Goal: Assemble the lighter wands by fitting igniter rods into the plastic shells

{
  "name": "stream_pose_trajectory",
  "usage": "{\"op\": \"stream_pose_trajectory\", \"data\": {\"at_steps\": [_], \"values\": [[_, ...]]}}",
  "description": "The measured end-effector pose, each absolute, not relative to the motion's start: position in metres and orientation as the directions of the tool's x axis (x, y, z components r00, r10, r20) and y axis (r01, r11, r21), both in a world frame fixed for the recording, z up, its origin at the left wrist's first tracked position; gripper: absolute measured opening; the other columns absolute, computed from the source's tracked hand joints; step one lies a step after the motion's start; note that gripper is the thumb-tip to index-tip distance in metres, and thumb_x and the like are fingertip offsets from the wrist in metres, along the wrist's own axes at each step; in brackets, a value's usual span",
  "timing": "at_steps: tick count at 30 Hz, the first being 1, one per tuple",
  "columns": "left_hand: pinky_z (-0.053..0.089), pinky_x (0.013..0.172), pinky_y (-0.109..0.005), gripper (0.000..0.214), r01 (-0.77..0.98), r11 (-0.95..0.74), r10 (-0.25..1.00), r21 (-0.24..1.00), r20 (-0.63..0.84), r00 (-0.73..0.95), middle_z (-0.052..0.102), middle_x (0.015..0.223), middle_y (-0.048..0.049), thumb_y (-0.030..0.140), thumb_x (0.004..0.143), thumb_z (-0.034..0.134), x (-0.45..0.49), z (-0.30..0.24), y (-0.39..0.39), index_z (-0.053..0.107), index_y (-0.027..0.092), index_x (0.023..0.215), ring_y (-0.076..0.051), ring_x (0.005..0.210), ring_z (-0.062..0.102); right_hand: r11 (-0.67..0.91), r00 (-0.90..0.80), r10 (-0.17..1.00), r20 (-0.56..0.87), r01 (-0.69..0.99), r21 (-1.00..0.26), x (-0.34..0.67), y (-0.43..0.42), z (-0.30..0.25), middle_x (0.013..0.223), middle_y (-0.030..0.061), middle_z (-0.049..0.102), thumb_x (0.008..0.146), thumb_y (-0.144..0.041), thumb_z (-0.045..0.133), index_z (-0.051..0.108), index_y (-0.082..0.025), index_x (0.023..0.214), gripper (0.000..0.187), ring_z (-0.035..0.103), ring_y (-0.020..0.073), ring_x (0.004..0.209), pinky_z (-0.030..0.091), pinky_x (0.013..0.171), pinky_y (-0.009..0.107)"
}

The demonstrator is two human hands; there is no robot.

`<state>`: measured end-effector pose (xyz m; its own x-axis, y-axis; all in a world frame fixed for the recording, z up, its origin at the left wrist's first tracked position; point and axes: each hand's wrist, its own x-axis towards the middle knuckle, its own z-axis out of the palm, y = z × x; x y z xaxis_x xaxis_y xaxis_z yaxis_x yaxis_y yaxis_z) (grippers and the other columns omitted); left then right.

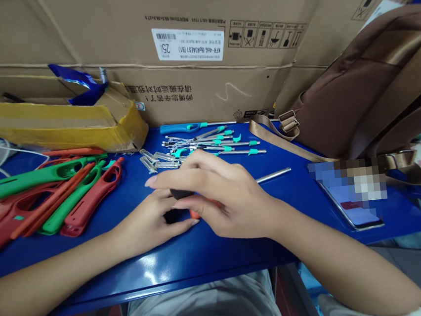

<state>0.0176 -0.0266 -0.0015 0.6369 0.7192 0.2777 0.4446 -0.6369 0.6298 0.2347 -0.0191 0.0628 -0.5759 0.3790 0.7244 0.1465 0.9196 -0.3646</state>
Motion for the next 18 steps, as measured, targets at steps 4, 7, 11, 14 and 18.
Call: {"op": "stream_pose_trajectory", "data": {"at_steps": [4,7,11,14,18], "values": [[0.052,0.093,-0.041,0.019,0.445,-0.642,0.718,0.624,0.284,0.636,0.07,0.107,-0.0071,0.03,0.091,0.071,0.018,-0.0017,-0.0268,0.075,0.02,0.107,-0.025,0.102,0.065,0.927,-0.629,0.372,0.683,0.294,-0.233,0.2377,-0.0199,0.0621,0.11,0.0077,0.066,0.099,-0.021,0.06,0.059,-0.019,0.135,0.037,0.064,0.0175,0.099,0.056,0.076,0.027],[0.051,0.097,-0.044,0.028,0.454,-0.653,0.712,0.606,0.288,0.64,0.069,0.111,-0.0093,0.032,0.09,0.072,0.0174,-0.0008,-0.0265,0.074,0.02,0.115,-0.027,0.106,0.063,0.926,-0.67,0.376,0.64,0.261,-0.272,0.2422,-0.0183,0.0624,0.136,0.0109,0.062,0.101,-0.011,0.046,0.045,-0.017,0.149,0.048,0.059,0.0193,0.124,0.055,0.095,0.031],[0.051,0.097,-0.043,0.027,0.458,-0.652,0.716,0.604,0.291,0.635,0.069,0.11,-0.0086,0.031,0.09,0.072,0.0171,-0.0005,-0.0263,0.074,0.02,0.114,-0.026,0.105,0.063,0.92,-0.631,0.38,0.676,0.177,-0.351,0.2419,-0.0172,0.0623,0.129,0.0073,0.067,0.1,-0.011,0.051,0.051,-0.019,0.142,0.043,0.06,0.017,0.122,0.05,0.105,0.032],[0.052,0.091,-0.04,0.019,0.45,-0.637,0.72,0.626,0.275,0.637,0.07,0.103,-0.0064,0.031,0.091,0.07,0.0176,-0.0012,-0.0268,0.075,0.021,0.107,-0.024,0.098,0.064,0.922,-0.616,0.381,0.689,0.203,-0.328,0.2388,-0.0192,0.0629,0.111,0.0058,0.068,0.098,-0.021,0.063,0.059,-0.019,0.134,0.036,0.064,0.0151,0.102,0.055,0.084,0.026],[0.052,0.089,-0.04,0.018,0.446,-0.634,0.719,0.632,0.268,0.641,0.069,0.099,-0.0062,0.031,0.091,0.07,0.0178,-0.0016,-0.0271,0.075,0.02,0.105,-0.023,0.095,0.064,0.927,-0.647,0.374,0.665,0.271,-0.257,0.2383,-0.0213,0.0644,0.111,0.0062,0.069,0.098,-0.026,0.063,0.059,-0.019,0.135,0.037,0.066,0.0149,0.098,0.055,0.079,0.025]]}}
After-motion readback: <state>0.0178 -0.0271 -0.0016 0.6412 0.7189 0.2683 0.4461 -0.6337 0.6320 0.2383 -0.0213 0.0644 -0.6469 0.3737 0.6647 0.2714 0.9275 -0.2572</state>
